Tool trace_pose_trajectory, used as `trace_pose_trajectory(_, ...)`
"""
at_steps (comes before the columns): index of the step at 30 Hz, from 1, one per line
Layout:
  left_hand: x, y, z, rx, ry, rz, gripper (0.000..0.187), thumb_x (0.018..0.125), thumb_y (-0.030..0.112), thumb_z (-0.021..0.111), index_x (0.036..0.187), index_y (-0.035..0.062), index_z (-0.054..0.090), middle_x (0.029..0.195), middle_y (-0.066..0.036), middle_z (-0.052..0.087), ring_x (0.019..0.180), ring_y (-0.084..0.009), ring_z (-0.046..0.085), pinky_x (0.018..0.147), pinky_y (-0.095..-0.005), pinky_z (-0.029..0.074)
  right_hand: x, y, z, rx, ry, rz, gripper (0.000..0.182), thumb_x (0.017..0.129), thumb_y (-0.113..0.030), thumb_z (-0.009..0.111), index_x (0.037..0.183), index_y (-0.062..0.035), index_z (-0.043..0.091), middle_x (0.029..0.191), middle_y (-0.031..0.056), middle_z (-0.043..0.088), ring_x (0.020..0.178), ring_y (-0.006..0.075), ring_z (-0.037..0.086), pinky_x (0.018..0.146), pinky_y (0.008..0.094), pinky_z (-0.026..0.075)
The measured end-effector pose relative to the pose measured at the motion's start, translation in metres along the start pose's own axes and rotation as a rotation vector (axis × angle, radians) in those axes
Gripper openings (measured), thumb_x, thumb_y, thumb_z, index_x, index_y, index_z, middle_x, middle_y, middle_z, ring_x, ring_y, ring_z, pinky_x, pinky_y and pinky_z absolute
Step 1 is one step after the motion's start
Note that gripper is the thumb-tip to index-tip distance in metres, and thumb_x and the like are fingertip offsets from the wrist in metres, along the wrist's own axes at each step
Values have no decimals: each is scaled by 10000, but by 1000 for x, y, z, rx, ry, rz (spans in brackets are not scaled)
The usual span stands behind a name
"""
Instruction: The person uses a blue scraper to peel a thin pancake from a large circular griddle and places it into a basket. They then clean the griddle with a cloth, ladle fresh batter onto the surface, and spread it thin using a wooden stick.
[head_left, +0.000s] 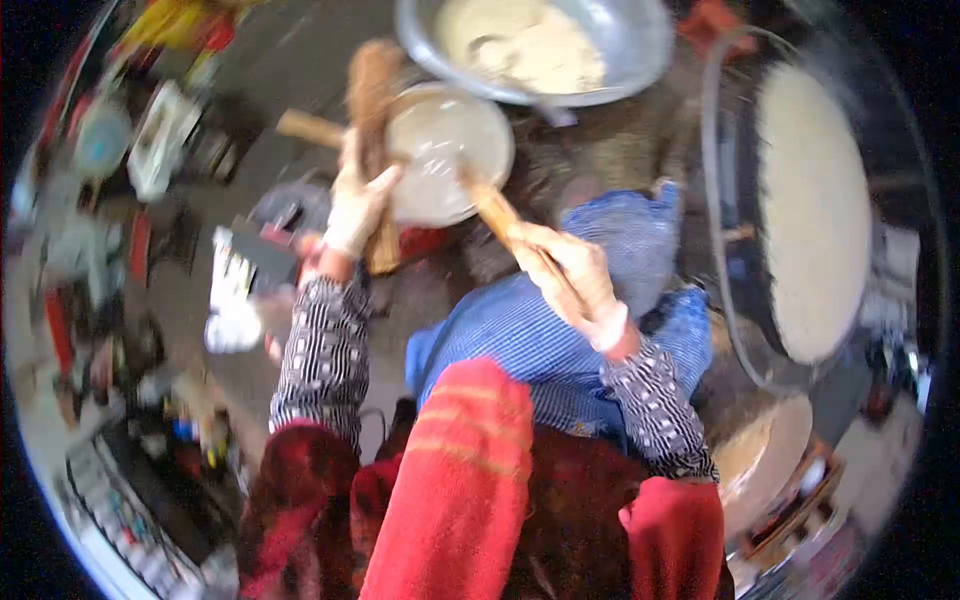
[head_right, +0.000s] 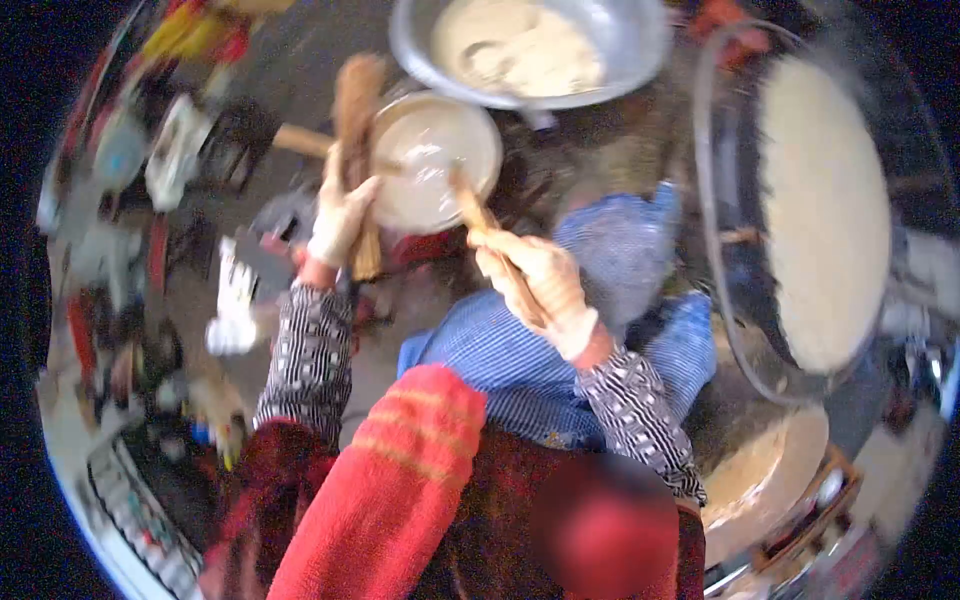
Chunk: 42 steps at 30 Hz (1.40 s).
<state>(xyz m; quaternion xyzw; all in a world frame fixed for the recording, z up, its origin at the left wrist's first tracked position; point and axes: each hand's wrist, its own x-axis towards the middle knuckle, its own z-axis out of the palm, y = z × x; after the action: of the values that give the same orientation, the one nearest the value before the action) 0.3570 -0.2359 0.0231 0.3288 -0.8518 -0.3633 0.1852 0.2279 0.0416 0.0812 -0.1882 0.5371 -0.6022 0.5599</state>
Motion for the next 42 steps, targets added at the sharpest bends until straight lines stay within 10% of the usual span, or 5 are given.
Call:
trace_pose_trajectory(10,45,-27,77,215,-155,39,568,877,213,628,1342,-18,398,1302,-189,517,1176,-334,509,1027,-430,392,-182,-63,-2,739,-234,-485,530,874,-507,628,1042,-9,559,974,148,659,824,209,651,728,308,520)
trace_pose_trajectory(15,53,26,42,675,75,269,464,896,242,604,1257,-31,503,1242,-196,571,1112,-351,558,989,-464,420,-271,-52,-19,79,-141,-464,378,841,-314,705,941,24,569,919,153,668,836,232,647,763,344,504)
trace_pose_trajectory(21,66,135,103,212,63,753,441,894,191,584,1272,-24,513,1268,-211,552,1155,-365,532,1013,-463,403,-359,-24,-6,511,525,-566,761,820,-197,708,1456,-95,301,1034,196,665,655,170,672,595,267,537)
trace_pose_trajectory(30,73,285,273,549,-627,1535,528,867,297,581,1307,18,489,1349,-209,481,1315,-392,377,1127,-493,246,-386,36,-16,355,1377,-598,383,977,-291,488,1274,-49,508,629,-18,485,512,51,452,475,189,359)
trace_pose_trajectory(42,31,314,285,794,-723,1489,306,821,319,577,964,51,612,1009,-174,603,1059,-362,528,1007,-493,336,-390,98,-30,422,1713,-580,385,997,-405,457,1029,-33,553,612,-38,425,482,65,402,448,223,353)
